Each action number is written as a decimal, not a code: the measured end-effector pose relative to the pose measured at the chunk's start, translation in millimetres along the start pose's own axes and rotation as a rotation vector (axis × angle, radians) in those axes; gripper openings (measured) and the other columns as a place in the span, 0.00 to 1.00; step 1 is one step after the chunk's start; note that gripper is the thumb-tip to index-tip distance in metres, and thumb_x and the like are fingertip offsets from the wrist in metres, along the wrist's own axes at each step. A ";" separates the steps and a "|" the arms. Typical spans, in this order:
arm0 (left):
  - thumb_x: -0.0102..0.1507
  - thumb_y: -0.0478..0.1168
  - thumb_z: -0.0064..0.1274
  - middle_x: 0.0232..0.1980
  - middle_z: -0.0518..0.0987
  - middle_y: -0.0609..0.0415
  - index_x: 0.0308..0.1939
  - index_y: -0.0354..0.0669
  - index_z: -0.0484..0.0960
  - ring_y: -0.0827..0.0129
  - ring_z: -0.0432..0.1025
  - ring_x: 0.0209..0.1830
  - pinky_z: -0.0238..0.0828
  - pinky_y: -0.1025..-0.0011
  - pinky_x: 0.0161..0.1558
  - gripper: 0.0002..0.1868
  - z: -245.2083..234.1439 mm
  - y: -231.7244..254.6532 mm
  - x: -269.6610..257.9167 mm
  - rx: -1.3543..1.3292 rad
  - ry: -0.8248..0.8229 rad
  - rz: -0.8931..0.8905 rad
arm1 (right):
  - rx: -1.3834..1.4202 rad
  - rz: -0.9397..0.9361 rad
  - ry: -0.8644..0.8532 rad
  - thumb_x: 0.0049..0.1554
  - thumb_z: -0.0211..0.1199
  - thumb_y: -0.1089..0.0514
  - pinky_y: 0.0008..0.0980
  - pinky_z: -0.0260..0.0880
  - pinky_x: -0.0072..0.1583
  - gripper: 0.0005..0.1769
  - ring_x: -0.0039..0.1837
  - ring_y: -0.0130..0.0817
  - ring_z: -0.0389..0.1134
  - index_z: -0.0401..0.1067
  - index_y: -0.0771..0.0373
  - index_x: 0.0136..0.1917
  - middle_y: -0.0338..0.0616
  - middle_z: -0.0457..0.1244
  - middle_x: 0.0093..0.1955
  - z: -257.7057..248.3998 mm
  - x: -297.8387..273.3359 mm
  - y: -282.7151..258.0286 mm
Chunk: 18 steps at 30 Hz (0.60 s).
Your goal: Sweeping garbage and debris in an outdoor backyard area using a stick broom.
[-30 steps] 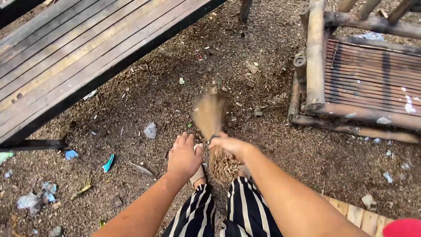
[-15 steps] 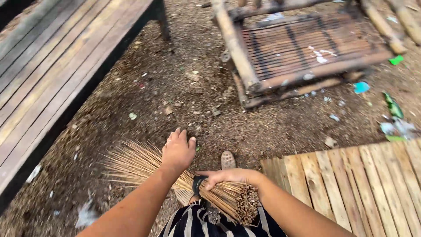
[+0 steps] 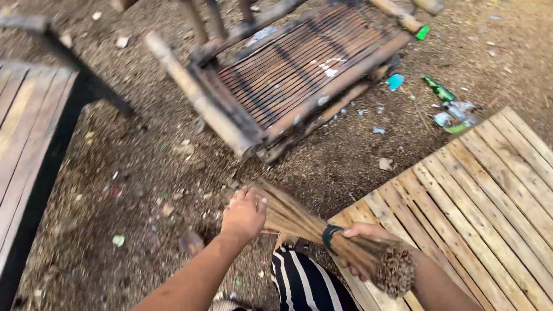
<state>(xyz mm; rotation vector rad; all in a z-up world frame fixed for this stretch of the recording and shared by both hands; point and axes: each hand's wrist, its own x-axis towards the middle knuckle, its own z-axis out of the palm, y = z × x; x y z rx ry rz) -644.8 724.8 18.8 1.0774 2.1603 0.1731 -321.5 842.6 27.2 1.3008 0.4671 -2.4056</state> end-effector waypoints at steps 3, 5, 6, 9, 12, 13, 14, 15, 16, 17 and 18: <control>0.70 0.56 0.33 0.81 0.50 0.49 0.76 0.48 0.57 0.55 0.46 0.81 0.43 0.50 0.75 0.33 -12.9 46.8 32.6 0.073 -0.059 0.042 | 0.170 -0.141 0.154 0.54 0.62 0.47 0.39 0.74 0.34 0.28 0.34 0.44 0.70 0.70 0.76 0.54 0.58 0.69 0.39 -70.1 -6.1 -30.4; 0.71 0.58 0.33 0.80 0.56 0.49 0.76 0.45 0.58 0.55 0.51 0.80 0.49 0.50 0.75 0.34 -23.7 81.2 57.4 0.091 -0.012 0.081 | 0.150 -0.573 0.244 0.55 0.62 0.43 0.39 0.74 0.36 0.32 0.38 0.43 0.72 0.64 0.70 0.61 0.58 0.69 0.43 -90.8 -21.6 -51.8; 0.71 0.58 0.33 0.80 0.56 0.49 0.76 0.45 0.58 0.55 0.51 0.80 0.49 0.50 0.75 0.34 -19.8 86.8 67.1 0.109 -0.026 0.095 | 0.176 -0.579 0.247 0.55 0.62 0.43 0.39 0.74 0.36 0.32 0.38 0.43 0.72 0.64 0.70 0.61 0.58 0.69 0.43 -100.2 -12.1 -49.9; 0.69 0.58 0.35 0.81 0.53 0.50 0.75 0.45 0.58 0.53 0.48 0.80 0.50 0.49 0.73 0.34 -16.2 127.8 105.9 0.142 -0.001 0.218 | -0.281 -0.701 0.661 0.52 0.60 0.46 0.40 0.78 0.51 0.43 0.54 0.32 0.73 0.52 0.59 0.76 0.45 0.66 0.57 -108.4 -16.4 -64.0; 0.70 0.57 0.35 0.81 0.54 0.49 0.74 0.47 0.60 0.52 0.48 0.81 0.50 0.50 0.74 0.32 -9.9 167.0 124.2 0.164 -0.046 0.235 | 0.089 -0.614 0.599 0.52 0.61 0.54 0.55 0.77 0.50 0.56 0.50 0.51 0.73 0.39 0.38 0.87 0.55 0.69 0.60 -73.1 -50.3 -50.1; 0.69 0.57 0.36 0.81 0.53 0.49 0.75 0.46 0.59 0.52 0.48 0.80 0.49 0.50 0.74 0.33 -6.5 181.1 133.6 0.170 -0.053 0.259 | 0.136 -0.619 0.515 0.50 0.60 0.53 0.48 0.77 0.49 0.50 0.48 0.48 0.72 0.45 0.41 0.83 0.57 0.69 0.56 -78.3 -58.4 -48.3; 0.69 0.57 0.37 0.81 0.52 0.49 0.75 0.46 0.57 0.52 0.48 0.79 0.49 0.49 0.73 0.34 -3.1 195.2 142.9 0.175 -0.061 0.282 | 0.181 -0.628 0.430 0.49 0.60 0.51 0.41 0.76 0.48 0.45 0.46 0.46 0.72 0.51 0.43 0.78 0.60 0.68 0.52 -82.9 -66.1 -46.5; 0.69 0.57 0.37 0.81 0.52 0.49 0.75 0.46 0.57 0.52 0.48 0.79 0.49 0.49 0.73 0.34 -0.3 213.4 148.8 0.189 -0.069 0.309 | 0.206 -0.644 0.441 0.49 0.60 0.51 0.41 0.76 0.48 0.45 0.46 0.46 0.72 0.51 0.43 0.78 0.60 0.68 0.52 -101.1 -68.5 -55.8; 0.68 0.56 0.38 0.80 0.53 0.49 0.75 0.44 0.57 0.52 0.49 0.79 0.49 0.51 0.73 0.35 2.7 230.6 154.3 0.193 -0.082 0.354 | 0.187 -0.522 0.386 0.51 0.59 0.48 0.42 0.78 0.46 0.35 0.45 0.48 0.73 0.58 0.55 0.71 0.60 0.69 0.51 -119.2 -70.5 -64.5; 0.68 0.56 0.39 0.80 0.53 0.48 0.75 0.43 0.57 0.52 0.50 0.79 0.50 0.52 0.73 0.35 5.3 241.3 157.2 0.205 -0.101 0.389 | 0.175 -0.394 0.319 0.53 0.58 0.45 0.42 0.79 0.45 0.31 0.45 0.49 0.74 0.66 0.67 0.63 0.61 0.70 0.50 -133.8 -67.9 -69.2; 0.68 0.56 0.39 0.80 0.53 0.48 0.75 0.43 0.57 0.52 0.50 0.79 0.50 0.52 0.73 0.35 7.1 257.1 162.3 0.227 -0.116 0.406 | 0.205 -0.403 0.318 0.53 0.58 0.45 0.42 0.79 0.45 0.31 0.45 0.49 0.74 0.66 0.67 0.63 0.61 0.70 0.50 -141.0 -70.1 -86.1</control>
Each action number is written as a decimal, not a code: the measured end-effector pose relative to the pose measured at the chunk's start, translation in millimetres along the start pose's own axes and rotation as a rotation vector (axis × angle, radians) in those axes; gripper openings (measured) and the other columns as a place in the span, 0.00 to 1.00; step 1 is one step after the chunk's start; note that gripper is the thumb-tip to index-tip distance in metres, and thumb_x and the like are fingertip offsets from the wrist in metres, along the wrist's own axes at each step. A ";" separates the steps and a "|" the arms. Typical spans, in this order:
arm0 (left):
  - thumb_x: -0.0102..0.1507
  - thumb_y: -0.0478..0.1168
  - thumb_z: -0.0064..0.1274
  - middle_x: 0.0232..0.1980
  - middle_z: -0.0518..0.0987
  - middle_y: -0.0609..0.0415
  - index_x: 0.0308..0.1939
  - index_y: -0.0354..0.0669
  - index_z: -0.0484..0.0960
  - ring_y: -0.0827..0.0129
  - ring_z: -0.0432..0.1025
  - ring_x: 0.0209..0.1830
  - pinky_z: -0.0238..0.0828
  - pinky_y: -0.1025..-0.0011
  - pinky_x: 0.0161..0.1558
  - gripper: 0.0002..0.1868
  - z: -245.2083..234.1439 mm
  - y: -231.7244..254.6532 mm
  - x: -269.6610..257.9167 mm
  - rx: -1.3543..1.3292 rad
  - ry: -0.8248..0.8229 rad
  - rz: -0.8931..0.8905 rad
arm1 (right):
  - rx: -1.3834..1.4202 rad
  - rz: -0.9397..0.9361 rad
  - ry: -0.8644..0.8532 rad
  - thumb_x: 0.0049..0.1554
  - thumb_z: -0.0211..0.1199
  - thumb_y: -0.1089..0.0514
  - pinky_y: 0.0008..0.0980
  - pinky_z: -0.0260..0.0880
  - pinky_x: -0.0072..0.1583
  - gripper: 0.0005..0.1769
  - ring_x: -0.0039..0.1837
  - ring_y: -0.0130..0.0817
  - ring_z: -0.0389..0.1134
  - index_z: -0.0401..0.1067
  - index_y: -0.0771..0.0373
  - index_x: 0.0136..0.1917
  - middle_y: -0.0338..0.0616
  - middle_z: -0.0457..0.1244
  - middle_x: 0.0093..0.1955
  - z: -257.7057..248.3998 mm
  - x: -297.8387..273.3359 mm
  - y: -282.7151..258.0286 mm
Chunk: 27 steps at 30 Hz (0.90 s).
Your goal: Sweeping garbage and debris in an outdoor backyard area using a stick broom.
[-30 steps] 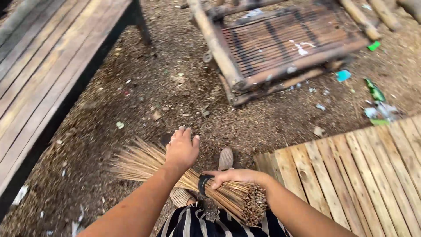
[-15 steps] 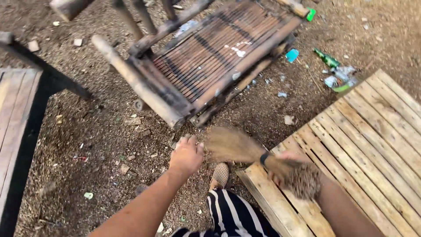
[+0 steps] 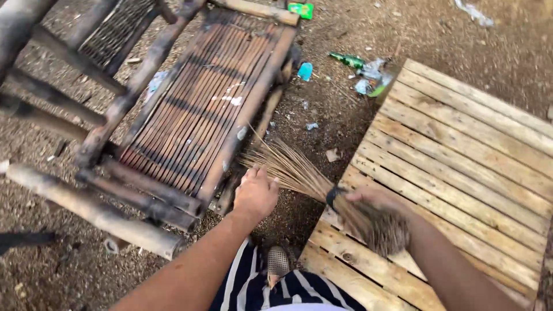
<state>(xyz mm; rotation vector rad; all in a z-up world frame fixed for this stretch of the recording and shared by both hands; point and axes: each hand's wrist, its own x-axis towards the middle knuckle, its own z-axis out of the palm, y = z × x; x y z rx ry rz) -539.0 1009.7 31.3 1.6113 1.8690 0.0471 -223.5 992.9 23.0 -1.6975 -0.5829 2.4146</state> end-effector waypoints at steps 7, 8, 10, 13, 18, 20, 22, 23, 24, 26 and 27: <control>0.68 0.54 0.39 0.81 0.53 0.48 0.75 0.42 0.57 0.53 0.47 0.80 0.47 0.51 0.74 0.34 -17.5 66.5 70.5 0.069 -0.099 0.268 | -0.102 -0.406 0.466 0.49 0.64 0.45 0.38 0.69 0.55 0.39 0.50 0.42 0.72 0.61 0.64 0.69 0.52 0.70 0.51 -40.8 85.4 -85.1; 0.68 0.54 0.39 0.81 0.51 0.48 0.76 0.42 0.56 0.53 0.45 0.81 0.45 0.51 0.74 0.35 -18.6 74.6 85.2 0.093 -0.153 0.269 | -0.259 -0.519 0.545 0.46 0.66 0.48 0.37 0.68 0.62 0.50 0.58 0.41 0.71 0.52 0.61 0.78 0.53 0.71 0.58 -56.4 108.9 -87.3; 0.69 0.54 0.39 0.82 0.50 0.48 0.76 0.42 0.55 0.52 0.45 0.81 0.45 0.53 0.75 0.35 -17.8 87.0 126.3 0.147 -0.196 0.341 | -0.239 -0.519 0.554 0.47 0.64 0.46 0.35 0.63 0.65 0.53 0.63 0.38 0.68 0.46 0.57 0.81 0.51 0.66 0.64 -26.9 70.7 -97.2; 0.70 0.54 0.37 0.82 0.49 0.46 0.77 0.39 0.53 0.51 0.43 0.81 0.43 0.53 0.76 0.35 -10.2 101.1 181.5 0.165 -0.267 0.392 | -0.192 -0.433 0.471 0.51 0.62 0.44 0.35 0.56 0.70 0.54 0.70 0.35 0.60 0.41 0.53 0.84 0.48 0.58 0.73 -17.0 29.3 -96.3; 0.72 0.55 0.34 0.82 0.47 0.42 0.78 0.39 0.50 0.48 0.43 0.81 0.45 0.50 0.76 0.36 -73.4 154.0 275.4 0.304 -0.404 0.369 | 0.246 -0.111 0.078 0.56 0.65 0.42 0.52 0.72 0.52 0.39 0.48 0.54 0.71 0.65 0.74 0.69 0.67 0.67 0.54 -129.2 55.4 -169.8; 0.70 0.53 0.35 0.81 0.46 0.45 0.77 0.38 0.49 0.51 0.43 0.80 0.44 0.49 0.74 0.35 -76.9 155.1 303.2 0.253 -0.351 0.401 | 0.116 -0.212 0.220 0.58 0.68 0.43 0.47 0.66 0.44 0.35 0.43 0.49 0.70 0.72 0.77 0.63 0.72 0.67 0.52 -152.6 68.3 -214.0; 0.70 0.52 0.37 0.81 0.51 0.46 0.76 0.40 0.54 0.52 0.47 0.80 0.49 0.49 0.74 0.34 -89.0 156.5 320.6 0.228 -0.335 0.392 | 0.047 -0.164 0.355 0.54 0.65 0.39 0.49 0.70 0.50 0.39 0.47 0.50 0.72 0.72 0.73 0.66 0.65 0.70 0.54 -132.4 79.3 -246.1; 0.70 0.52 0.39 0.81 0.55 0.48 0.75 0.42 0.59 0.53 0.51 0.80 0.53 0.50 0.74 0.32 -99.2 168.5 339.3 0.192 -0.262 0.392 | -0.061 -0.155 0.492 0.51 0.61 0.35 0.51 0.73 0.55 0.43 0.50 0.50 0.74 0.72 0.68 0.69 0.58 0.72 0.56 -132.8 83.3 -277.1; 0.70 0.52 0.39 0.81 0.55 0.48 0.75 0.42 0.59 0.53 0.51 0.80 0.53 0.50 0.74 0.32 -95.3 174.7 353.3 0.192 -0.260 0.411 | -0.055 -0.163 0.508 0.51 0.61 0.35 0.51 0.73 0.55 0.43 0.50 0.50 0.74 0.72 0.68 0.69 0.58 0.72 0.56 -129.5 85.1 -282.3; 0.69 0.52 0.39 0.80 0.53 0.46 0.74 0.42 0.59 0.52 0.48 0.80 0.51 0.50 0.73 0.32 -87.2 177.9 376.0 0.235 -0.269 0.396 | -0.561 -0.415 0.716 0.51 0.69 0.39 0.48 0.56 0.71 0.56 0.73 0.47 0.54 0.45 0.56 0.83 0.53 0.51 0.76 -116.5 93.9 -288.4; 0.69 0.52 0.39 0.80 0.53 0.46 0.74 0.42 0.59 0.52 0.48 0.80 0.51 0.50 0.73 0.32 -87.7 180.1 380.1 0.242 -0.288 0.400 | -0.546 -0.401 0.718 0.51 0.69 0.39 0.48 0.56 0.71 0.56 0.73 0.47 0.54 0.45 0.56 0.83 0.53 0.51 0.76 -98.6 79.2 -288.2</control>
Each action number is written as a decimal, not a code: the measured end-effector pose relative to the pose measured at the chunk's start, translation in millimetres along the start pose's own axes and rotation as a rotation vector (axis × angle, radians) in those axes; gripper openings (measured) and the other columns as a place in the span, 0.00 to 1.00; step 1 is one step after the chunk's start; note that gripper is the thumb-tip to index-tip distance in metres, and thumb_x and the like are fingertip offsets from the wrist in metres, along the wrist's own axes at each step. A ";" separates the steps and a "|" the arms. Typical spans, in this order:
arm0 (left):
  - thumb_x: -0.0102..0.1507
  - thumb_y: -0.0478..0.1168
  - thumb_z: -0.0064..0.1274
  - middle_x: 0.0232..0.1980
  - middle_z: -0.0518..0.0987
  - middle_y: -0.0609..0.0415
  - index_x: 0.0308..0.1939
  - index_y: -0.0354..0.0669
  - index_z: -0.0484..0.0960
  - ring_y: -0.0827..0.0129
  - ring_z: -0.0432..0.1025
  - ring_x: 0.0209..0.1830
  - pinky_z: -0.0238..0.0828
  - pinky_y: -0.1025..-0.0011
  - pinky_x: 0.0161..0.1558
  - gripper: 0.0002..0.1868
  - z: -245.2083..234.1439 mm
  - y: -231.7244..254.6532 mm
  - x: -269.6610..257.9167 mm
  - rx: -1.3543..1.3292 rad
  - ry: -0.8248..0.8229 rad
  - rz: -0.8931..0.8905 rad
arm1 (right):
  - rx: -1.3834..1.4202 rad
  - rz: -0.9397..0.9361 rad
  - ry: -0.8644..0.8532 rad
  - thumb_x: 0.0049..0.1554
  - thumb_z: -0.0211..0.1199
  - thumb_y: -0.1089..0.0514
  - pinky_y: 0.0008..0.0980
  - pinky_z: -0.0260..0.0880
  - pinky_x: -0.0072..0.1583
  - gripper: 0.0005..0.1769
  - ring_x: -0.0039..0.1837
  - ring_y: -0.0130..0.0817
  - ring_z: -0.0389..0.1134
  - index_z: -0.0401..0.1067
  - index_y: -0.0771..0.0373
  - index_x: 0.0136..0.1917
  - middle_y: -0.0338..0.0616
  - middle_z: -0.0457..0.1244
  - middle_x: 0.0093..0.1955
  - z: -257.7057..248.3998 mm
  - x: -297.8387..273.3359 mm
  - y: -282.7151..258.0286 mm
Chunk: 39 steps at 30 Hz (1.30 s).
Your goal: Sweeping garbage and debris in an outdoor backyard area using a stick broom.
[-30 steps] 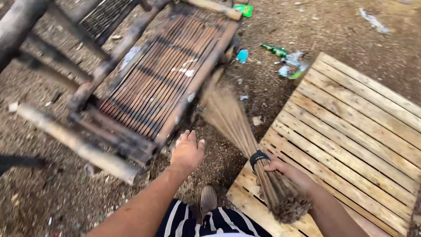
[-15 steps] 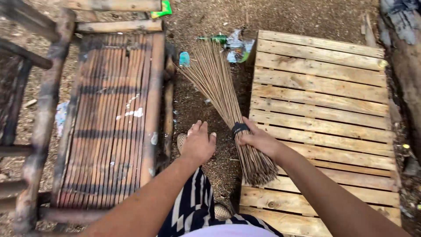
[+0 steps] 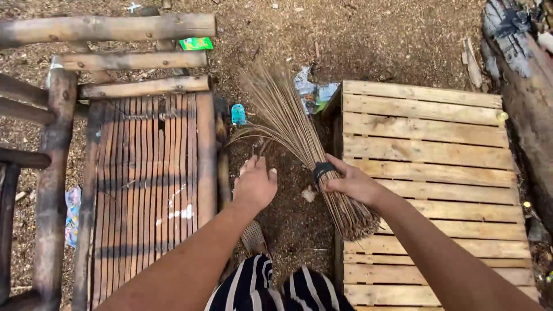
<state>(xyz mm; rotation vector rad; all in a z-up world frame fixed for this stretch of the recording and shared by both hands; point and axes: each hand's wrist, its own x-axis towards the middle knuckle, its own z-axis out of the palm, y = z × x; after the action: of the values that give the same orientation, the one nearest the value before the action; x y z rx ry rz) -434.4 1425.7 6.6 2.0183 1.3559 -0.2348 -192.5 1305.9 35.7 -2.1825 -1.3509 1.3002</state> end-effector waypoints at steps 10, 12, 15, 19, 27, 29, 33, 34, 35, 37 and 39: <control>0.69 0.53 0.39 0.81 0.54 0.49 0.75 0.43 0.59 0.53 0.49 0.80 0.50 0.52 0.75 0.33 -18.9 35.5 35.5 -0.091 -0.038 0.013 | 1.161 0.532 -0.050 0.48 0.64 0.46 0.38 0.75 0.39 0.41 0.37 0.44 0.72 0.56 0.59 0.71 0.57 0.68 0.45 28.8 -50.8 -67.4; 0.69 0.53 0.39 0.81 0.53 0.48 0.76 0.43 0.58 0.52 0.49 0.80 0.50 0.52 0.74 0.33 -20.5 35.6 48.2 -0.095 -0.032 0.011 | 1.239 0.526 -0.026 0.51 0.65 0.42 0.38 0.74 0.37 0.36 0.36 0.44 0.70 0.66 0.68 0.64 0.56 0.67 0.43 17.4 -26.1 -58.1; 0.69 0.52 0.37 0.80 0.53 0.48 0.76 0.42 0.57 0.53 0.48 0.80 0.49 0.51 0.74 0.33 -33.7 38.5 68.6 -0.072 -0.013 -0.010 | 1.655 0.445 -0.292 0.58 0.65 0.46 0.36 0.76 0.43 0.23 0.40 0.43 0.72 0.67 0.68 0.54 0.56 0.66 0.44 -24.2 4.3 -50.7; 0.69 0.53 0.37 0.81 0.51 0.50 0.76 0.44 0.57 0.53 0.47 0.80 0.49 0.51 0.74 0.33 -48.9 76.1 99.0 -0.073 -0.012 -0.077 | 1.024 0.432 -0.190 0.52 0.59 0.45 0.39 0.77 0.41 0.23 0.38 0.41 0.74 0.73 0.63 0.54 0.51 0.71 0.41 -76.3 10.6 -27.7; 0.69 0.53 0.37 0.81 0.50 0.52 0.76 0.45 0.56 0.55 0.46 0.81 0.48 0.49 0.74 0.33 -71.9 125.8 127.1 -0.106 0.006 -0.125 | 1.178 0.760 -0.034 0.54 0.60 0.44 0.38 0.72 0.39 0.21 0.36 0.42 0.71 0.73 0.62 0.52 0.50 0.70 0.39 -113.7 66.5 -59.0; 0.70 0.53 0.37 0.81 0.53 0.51 0.75 0.45 0.60 0.55 0.48 0.81 0.49 0.50 0.75 0.31 -76.2 131.3 126.0 -0.082 0.011 -0.131 | 1.447 0.321 -0.282 0.54 0.63 0.43 0.37 0.75 0.38 0.22 0.35 0.40 0.71 0.72 0.63 0.50 0.50 0.69 0.39 -108.0 104.4 -10.1; 0.70 0.54 0.36 0.80 0.53 0.50 0.75 0.44 0.57 0.53 0.47 0.81 0.48 0.50 0.75 0.33 -68.8 129.7 138.0 -0.086 0.063 -0.110 | 1.201 0.304 -0.301 0.51 0.62 0.43 0.39 0.79 0.41 0.27 0.38 0.40 0.73 0.71 0.67 0.54 0.51 0.69 0.42 -149.1 90.7 6.3; 0.69 0.54 0.36 0.81 0.52 0.50 0.76 0.46 0.57 0.53 0.47 0.80 0.48 0.50 0.74 0.33 -68.4 129.6 136.9 -0.119 0.058 -0.155 | 1.029 0.388 -0.321 0.52 0.60 0.42 0.38 0.76 0.38 0.29 0.36 0.41 0.72 0.72 0.68 0.55 0.53 0.69 0.41 -155.7 73.4 18.4; 0.68 0.53 0.36 0.81 0.51 0.51 0.77 0.48 0.56 0.53 0.48 0.80 0.48 0.50 0.74 0.34 -67.6 128.5 135.4 -0.151 0.053 -0.200 | 0.854 0.466 -0.338 0.53 0.59 0.41 0.37 0.74 0.34 0.30 0.34 0.42 0.72 0.72 0.69 0.57 0.55 0.69 0.40 -161.4 56.4 30.6; 0.69 0.54 0.36 0.81 0.52 0.50 0.76 0.45 0.57 0.53 0.48 0.80 0.49 0.50 0.74 0.33 -50.9 115.6 135.5 -0.136 0.066 -0.213 | 0.849 0.499 -0.449 0.53 0.58 0.42 0.37 0.75 0.35 0.30 0.35 0.42 0.72 0.72 0.69 0.57 0.55 0.69 0.41 -156.7 45.7 47.6; 0.70 0.54 0.35 0.81 0.54 0.49 0.76 0.42 0.58 0.52 0.48 0.81 0.49 0.50 0.74 0.33 -38.5 109.1 130.3 -0.117 0.078 -0.219 | 0.857 0.543 -0.636 0.54 0.58 0.43 0.37 0.77 0.38 0.29 0.37 0.42 0.73 0.72 0.68 0.58 0.55 0.69 0.43 -148.7 47.5 70.0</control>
<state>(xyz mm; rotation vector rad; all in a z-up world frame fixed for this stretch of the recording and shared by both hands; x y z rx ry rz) -290.3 1523.0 18.4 1.8000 1.6039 -0.1719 -25.5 1340.0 50.3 -1.5813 -0.1460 2.3349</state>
